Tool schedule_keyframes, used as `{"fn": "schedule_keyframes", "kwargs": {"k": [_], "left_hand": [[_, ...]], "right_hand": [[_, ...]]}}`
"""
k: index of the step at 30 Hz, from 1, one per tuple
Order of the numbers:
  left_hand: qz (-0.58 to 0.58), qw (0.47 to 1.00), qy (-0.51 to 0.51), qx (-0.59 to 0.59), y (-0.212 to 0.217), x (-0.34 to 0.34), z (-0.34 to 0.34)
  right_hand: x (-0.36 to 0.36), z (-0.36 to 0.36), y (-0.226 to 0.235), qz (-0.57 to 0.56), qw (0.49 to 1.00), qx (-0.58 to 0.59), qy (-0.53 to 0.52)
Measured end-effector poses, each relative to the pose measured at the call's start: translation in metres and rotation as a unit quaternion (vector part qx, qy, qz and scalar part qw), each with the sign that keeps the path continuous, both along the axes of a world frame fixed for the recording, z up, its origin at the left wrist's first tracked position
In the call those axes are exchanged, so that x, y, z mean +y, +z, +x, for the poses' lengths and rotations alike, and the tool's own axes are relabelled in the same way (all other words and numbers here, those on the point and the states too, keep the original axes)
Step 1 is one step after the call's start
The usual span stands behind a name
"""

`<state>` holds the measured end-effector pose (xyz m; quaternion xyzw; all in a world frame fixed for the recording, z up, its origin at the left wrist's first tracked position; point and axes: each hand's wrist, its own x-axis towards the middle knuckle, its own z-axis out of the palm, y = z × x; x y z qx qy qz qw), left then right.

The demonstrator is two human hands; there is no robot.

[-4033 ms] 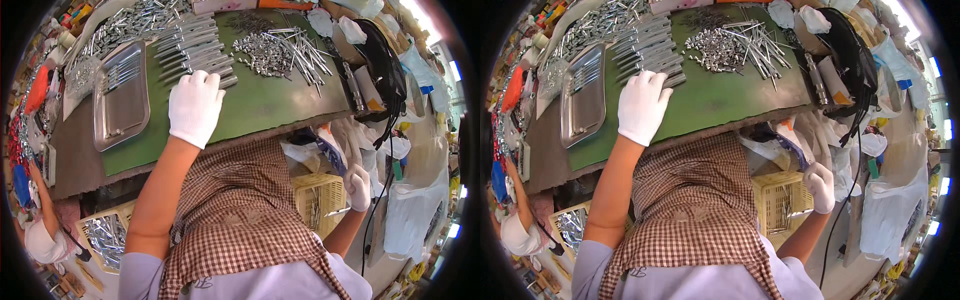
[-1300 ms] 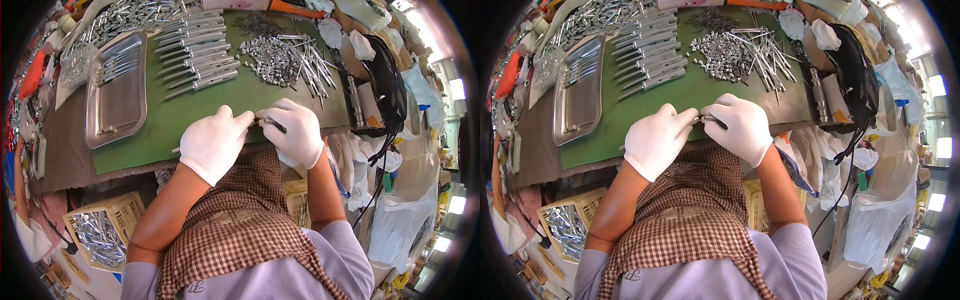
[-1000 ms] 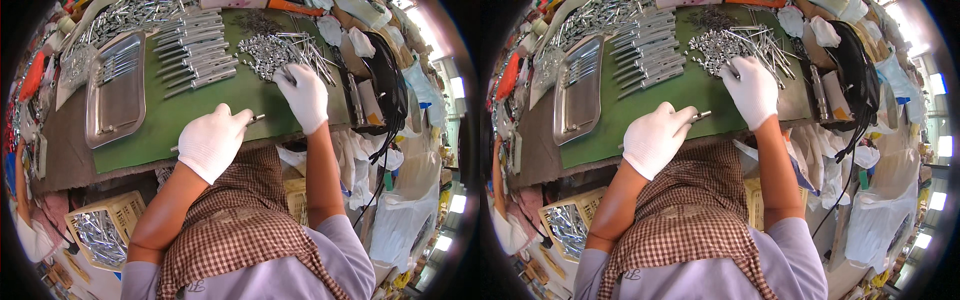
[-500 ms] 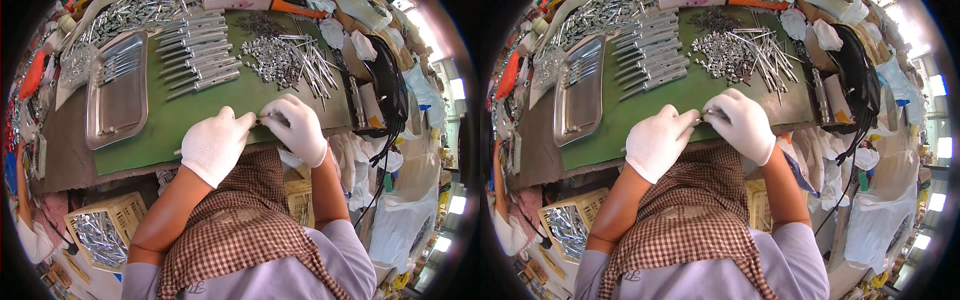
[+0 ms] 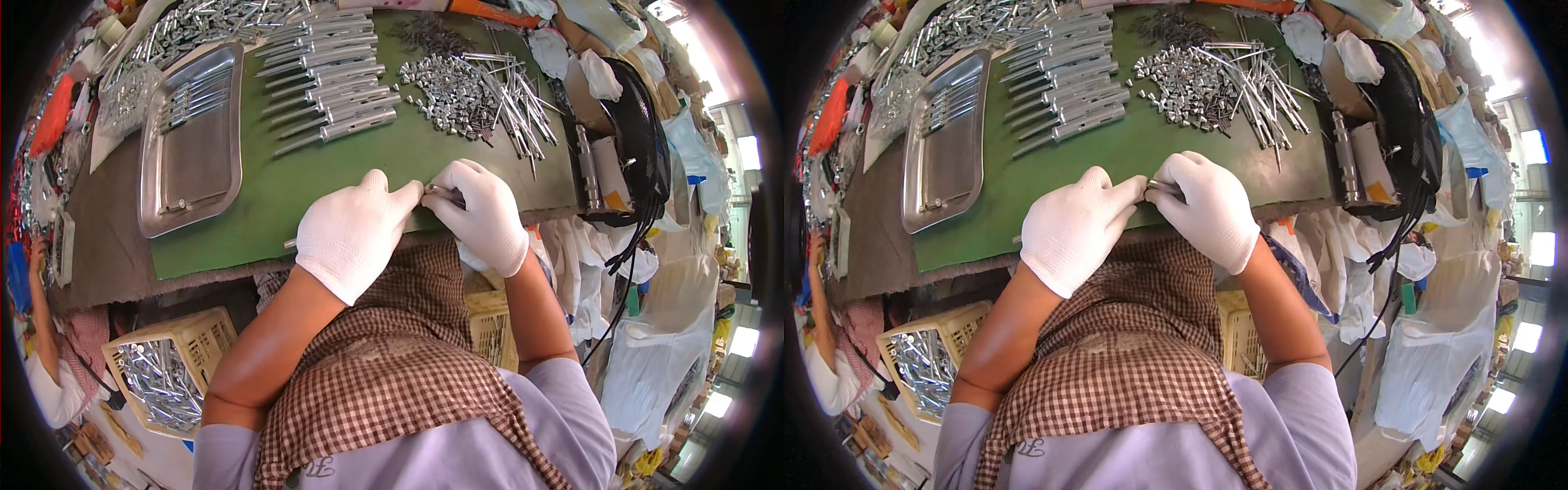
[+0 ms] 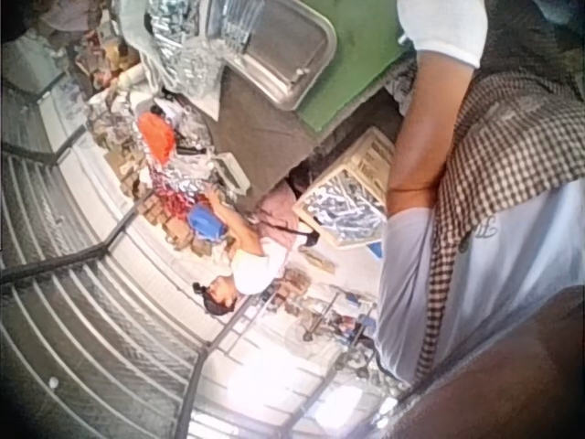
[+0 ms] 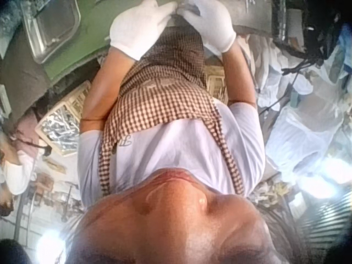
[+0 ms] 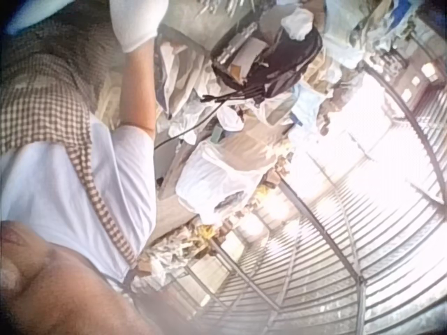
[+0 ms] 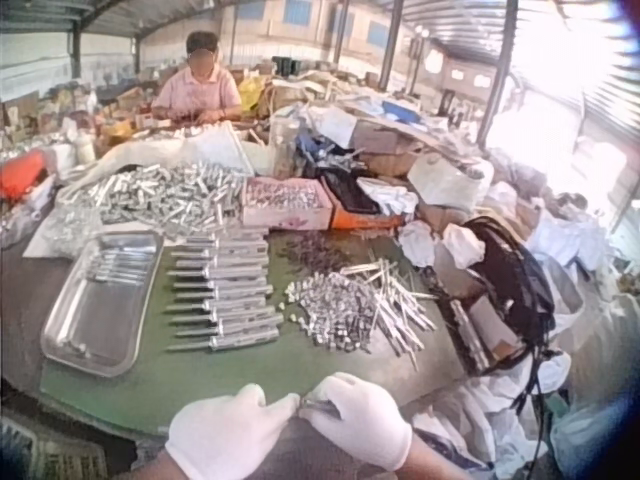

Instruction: The person assembles metal hardware by fitting pins, small fasteners, and rods into cylindrical metal casings by hand.

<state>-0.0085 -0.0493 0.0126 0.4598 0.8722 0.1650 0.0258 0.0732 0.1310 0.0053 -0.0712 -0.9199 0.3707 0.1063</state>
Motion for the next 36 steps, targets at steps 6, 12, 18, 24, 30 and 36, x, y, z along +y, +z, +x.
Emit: {"fn": "schedule_keyframes", "kwargs": {"k": [6,12,18,24,30,36], "left_hand": [[-0.033,0.999,-0.022,0.028,-0.002,-0.002,-0.004],[-0.005,0.999,-0.035,0.026,-0.001,-0.001,-0.005],[-0.036,0.996,-0.034,0.072,-0.003,-0.002,-0.001],[-0.052,0.996,-0.033,0.065,-0.001,-0.001,-0.002],[-0.019,0.998,-0.054,0.025,0.007,0.001,-0.004],[-0.062,0.998,-0.028,0.013,0.008,0.004,-0.002]], "right_hand": [[0.001,0.0,0.003,0.0,1.0,0.005,0.003],[0.005,-0.004,0.009,0.022,0.999,-0.029,0.031],[0.014,-0.017,0.017,0.087,0.99,-0.057,0.1],[0.015,-0.007,0.003,0.036,0.996,-0.045,0.065],[0.013,-0.004,0.006,-0.456,0.887,0.066,0.004],[-0.006,-0.039,-0.02,-0.743,0.634,0.201,0.069]]}}
